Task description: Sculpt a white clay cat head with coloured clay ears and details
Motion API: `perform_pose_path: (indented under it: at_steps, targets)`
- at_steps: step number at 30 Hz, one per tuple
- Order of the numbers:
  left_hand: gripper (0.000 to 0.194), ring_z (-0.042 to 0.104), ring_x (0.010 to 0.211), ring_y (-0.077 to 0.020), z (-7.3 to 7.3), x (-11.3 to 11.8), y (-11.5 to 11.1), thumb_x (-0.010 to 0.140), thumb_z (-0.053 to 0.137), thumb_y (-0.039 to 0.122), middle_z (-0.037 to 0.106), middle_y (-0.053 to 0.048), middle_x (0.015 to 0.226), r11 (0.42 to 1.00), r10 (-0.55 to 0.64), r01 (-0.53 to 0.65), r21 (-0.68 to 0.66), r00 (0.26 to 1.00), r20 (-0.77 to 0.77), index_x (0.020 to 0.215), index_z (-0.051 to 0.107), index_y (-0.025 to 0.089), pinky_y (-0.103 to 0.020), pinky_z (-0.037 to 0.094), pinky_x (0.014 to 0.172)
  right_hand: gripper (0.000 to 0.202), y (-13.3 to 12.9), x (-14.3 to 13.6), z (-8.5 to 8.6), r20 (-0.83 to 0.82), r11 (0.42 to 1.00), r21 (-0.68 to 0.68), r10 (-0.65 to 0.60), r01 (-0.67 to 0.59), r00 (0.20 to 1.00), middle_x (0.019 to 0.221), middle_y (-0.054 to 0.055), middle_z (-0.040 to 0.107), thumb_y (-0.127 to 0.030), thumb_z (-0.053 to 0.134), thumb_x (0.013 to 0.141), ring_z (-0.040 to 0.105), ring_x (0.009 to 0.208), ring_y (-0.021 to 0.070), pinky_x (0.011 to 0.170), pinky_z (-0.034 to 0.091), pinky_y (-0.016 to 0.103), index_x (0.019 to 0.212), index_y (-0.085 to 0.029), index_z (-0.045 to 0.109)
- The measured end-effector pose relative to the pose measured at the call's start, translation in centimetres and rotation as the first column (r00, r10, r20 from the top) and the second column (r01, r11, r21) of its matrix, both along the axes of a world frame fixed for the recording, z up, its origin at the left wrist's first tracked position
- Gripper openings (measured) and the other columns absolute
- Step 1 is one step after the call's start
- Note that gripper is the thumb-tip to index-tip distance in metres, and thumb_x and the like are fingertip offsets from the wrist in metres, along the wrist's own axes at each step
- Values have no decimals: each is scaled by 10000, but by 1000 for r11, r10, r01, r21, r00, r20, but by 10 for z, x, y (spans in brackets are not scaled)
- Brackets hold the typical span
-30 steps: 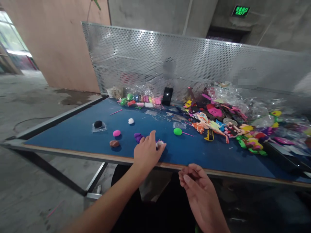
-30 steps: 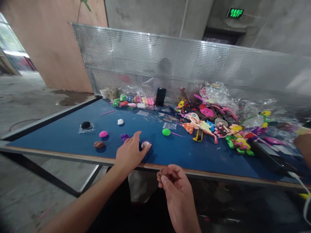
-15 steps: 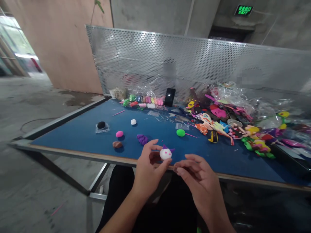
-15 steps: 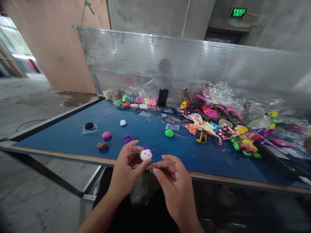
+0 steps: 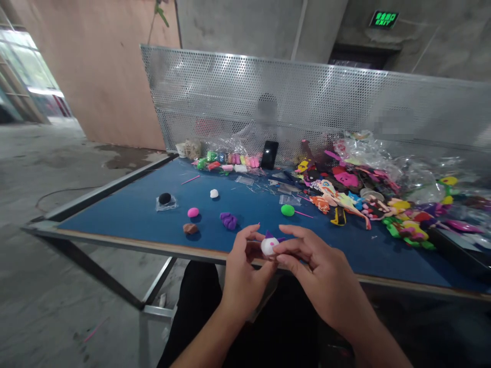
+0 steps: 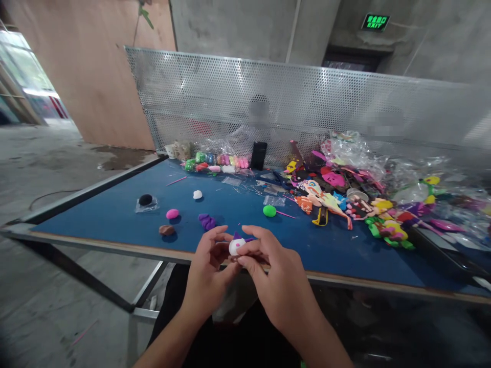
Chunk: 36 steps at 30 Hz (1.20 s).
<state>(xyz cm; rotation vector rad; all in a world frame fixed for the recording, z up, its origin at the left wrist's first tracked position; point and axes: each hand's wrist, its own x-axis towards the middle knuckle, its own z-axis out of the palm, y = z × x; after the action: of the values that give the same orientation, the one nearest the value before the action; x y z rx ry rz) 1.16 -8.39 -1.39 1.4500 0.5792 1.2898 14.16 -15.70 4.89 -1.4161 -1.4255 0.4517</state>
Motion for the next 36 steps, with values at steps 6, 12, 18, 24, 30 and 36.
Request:
perform_pose_path:
  at_steps: [6,12,18,24,30,36]
  targets:
    - [518,644,865,-151,1,5,-4,801,732,235,579,-32,1065,1000,11,-10,-28,1000,15,1254,481,256,-287,542,772,375,1,2,8,46,1000,28,-15,14,999,932,18,777,-193,699,815,744,830,243,783,602,384,1168,-319,701]
    - [527,640,879,-169,2,7,-6,777,751,253,580,-34,1052,999,13,-11,-52,1000,27,1234,489,252,-301,543,774,381,0,3,10,-19,999,20,-47,47,999,910,22,750,-189,753,748,724,767,230,760,593,376,1108,-312,727]
    - [507,626,884,-160,0,7,-5,807,730,239,562,-35,1058,999,0,1,-44,1000,28,1240,467,245,-297,548,769,391,3,4,6,-8,999,-14,-40,40,999,912,15,717,-188,734,774,728,705,200,663,597,316,1142,-306,675]
    - [506,634,905,-158,0,6,-6,820,729,242,570,-31,1058,1000,3,-3,-18,1000,26,1252,466,251,-302,545,808,360,1,7,10,-91,999,-52,7,-12,996,915,14,730,-199,760,773,743,775,212,697,615,320,1107,-300,672]
    - [516,665,920,-165,-4,5,1,806,739,256,581,-29,1085,997,55,-56,-43,998,-11,1252,479,257,-291,553,807,387,-5,21,-16,-585,991,-28,90,-131,806,1023,39,769,-259,790,801,733,894,185,795,610,303,1169,-295,678]
    - [530,689,903,-160,-8,9,20,849,664,226,636,-35,1101,981,168,-125,149,931,-325,1322,428,249,-279,565,776,426,-6,16,-48,-959,992,-99,-74,-77,274,894,48,761,-166,881,681,689,737,107,634,566,163,1079,-199,730]
